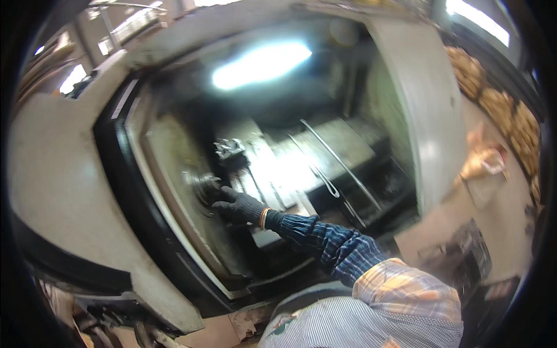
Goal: The person operates a metal turning machine, repeatedly inserting metal rods into the chuck, starting the machine, and removing finished rods. The person places the finished rods into a nearby bin.
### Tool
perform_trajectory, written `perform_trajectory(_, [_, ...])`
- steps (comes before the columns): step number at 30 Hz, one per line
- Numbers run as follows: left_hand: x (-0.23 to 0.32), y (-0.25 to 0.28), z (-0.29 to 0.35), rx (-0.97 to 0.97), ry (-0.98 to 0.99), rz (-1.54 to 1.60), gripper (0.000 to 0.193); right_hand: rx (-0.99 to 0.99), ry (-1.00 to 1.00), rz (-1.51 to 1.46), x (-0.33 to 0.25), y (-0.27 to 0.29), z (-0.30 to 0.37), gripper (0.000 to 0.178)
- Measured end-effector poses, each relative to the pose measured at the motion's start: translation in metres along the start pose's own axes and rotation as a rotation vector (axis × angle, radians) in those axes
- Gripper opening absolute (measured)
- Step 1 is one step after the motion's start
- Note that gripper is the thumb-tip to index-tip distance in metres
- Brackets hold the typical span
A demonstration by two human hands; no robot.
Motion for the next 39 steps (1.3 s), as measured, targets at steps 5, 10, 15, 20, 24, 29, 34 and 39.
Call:
perform_trajectory(5, [0.052,-0.051,0.043,-0.451,-0.037,0.572,0.043,-0.005,-0.143,0.108,-0.041,0.073,0.144,0.058])
perform_trajectory(10, [0.104,-0.157,0.123,-1.099,0.459,1.022,0.036,0.477,-0.436,-0.216,-0.043,0.173,0.327,0.043])
perform_trajectory(15, [0.154,-0.211,0.208,-1.524,1.012,1.252,0.049,0.971,-0.185,-0.155,-0.072,0.224,0.547,0.044])
perform_trajectory(20, [0.180,-0.235,0.316,-1.891,1.383,1.144,0.039,1.545,-0.548,0.139,-0.086,0.209,0.803,0.031])
perform_trajectory(24, [0.219,-0.217,0.362,-2.146,1.259,1.024,0.058,1.571,-1.122,0.531,-0.087,0.156,0.943,0.041])
perform_trajectory(29, [0.251,-0.210,0.413,-2.120,1.219,1.017,0.103,0.814,-1.577,0.651,-0.005,0.136,0.973,0.052])
perform_trajectory(34, [0.266,-0.173,0.418,-2.094,1.250,1.095,0.078,0.470,-1.682,0.558,0.076,0.142,0.987,0.054])
perform_trajectory(39, [0.261,-0.129,0.419,-2.068,1.233,1.078,0.047,0.514,-1.639,0.487,0.122,0.125,1.004,0.049])
Point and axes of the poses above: each hand's wrist, its own z-axis away from the middle knuckle, its own y-axis out of the back of the hand, x = y × z, the point moved 8 cm from there along -z, towards the middle knuckle, and after that the axes turned 6 degrees about -z, right-handed, at the moved point
